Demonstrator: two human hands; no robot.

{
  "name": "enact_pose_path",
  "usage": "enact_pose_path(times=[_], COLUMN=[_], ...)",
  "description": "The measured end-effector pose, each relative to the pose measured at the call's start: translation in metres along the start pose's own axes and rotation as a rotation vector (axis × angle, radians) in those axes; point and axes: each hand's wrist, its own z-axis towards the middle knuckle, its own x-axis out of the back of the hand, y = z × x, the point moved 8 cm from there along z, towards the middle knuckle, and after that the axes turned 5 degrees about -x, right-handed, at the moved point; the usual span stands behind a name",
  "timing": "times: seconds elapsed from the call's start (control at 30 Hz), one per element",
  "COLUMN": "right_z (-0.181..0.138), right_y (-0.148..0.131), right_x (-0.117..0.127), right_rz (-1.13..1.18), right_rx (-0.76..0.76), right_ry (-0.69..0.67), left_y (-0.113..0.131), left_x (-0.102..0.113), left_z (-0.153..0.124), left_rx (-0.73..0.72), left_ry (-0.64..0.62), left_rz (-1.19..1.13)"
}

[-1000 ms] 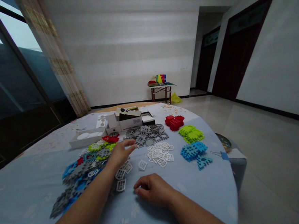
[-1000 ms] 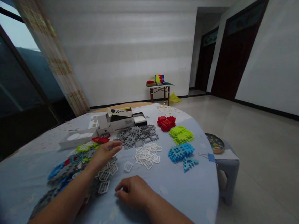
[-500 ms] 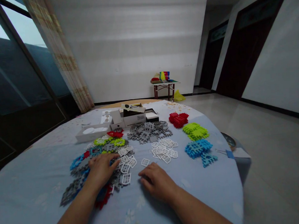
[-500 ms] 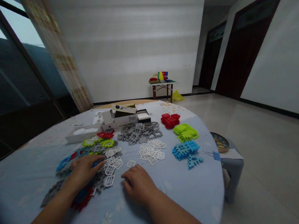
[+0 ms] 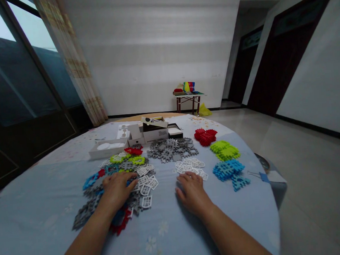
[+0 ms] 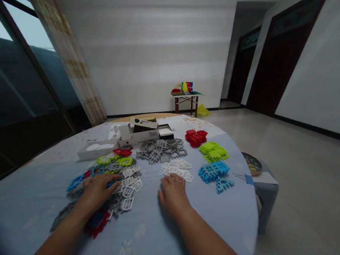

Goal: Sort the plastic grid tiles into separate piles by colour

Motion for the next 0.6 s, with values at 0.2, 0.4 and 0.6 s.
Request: enact_pose_path(times=[0.2,0.4,0.6], right_z=[-0.020,-0.027,-0.029], right_y=[-0.040,-0.055,-0.057], right_x=[-0.010,-0.022,-0.022], right_rz=[0.183,0.063,-0.005], right_rx=[0.241,0.262,0.300], right_ry=[-0.139,-0.230,-0.236], left_y=[0.009,0.010,0.009], left_x=[-0.007,-0.016,-0.015], left_z=[0.002,0.007,0.011], left_rx=[-0.054,-0.061,-0.028], left_ry=[-0.013,-0.038,-0.028], left_rz=[0.041,0.058,0.005])
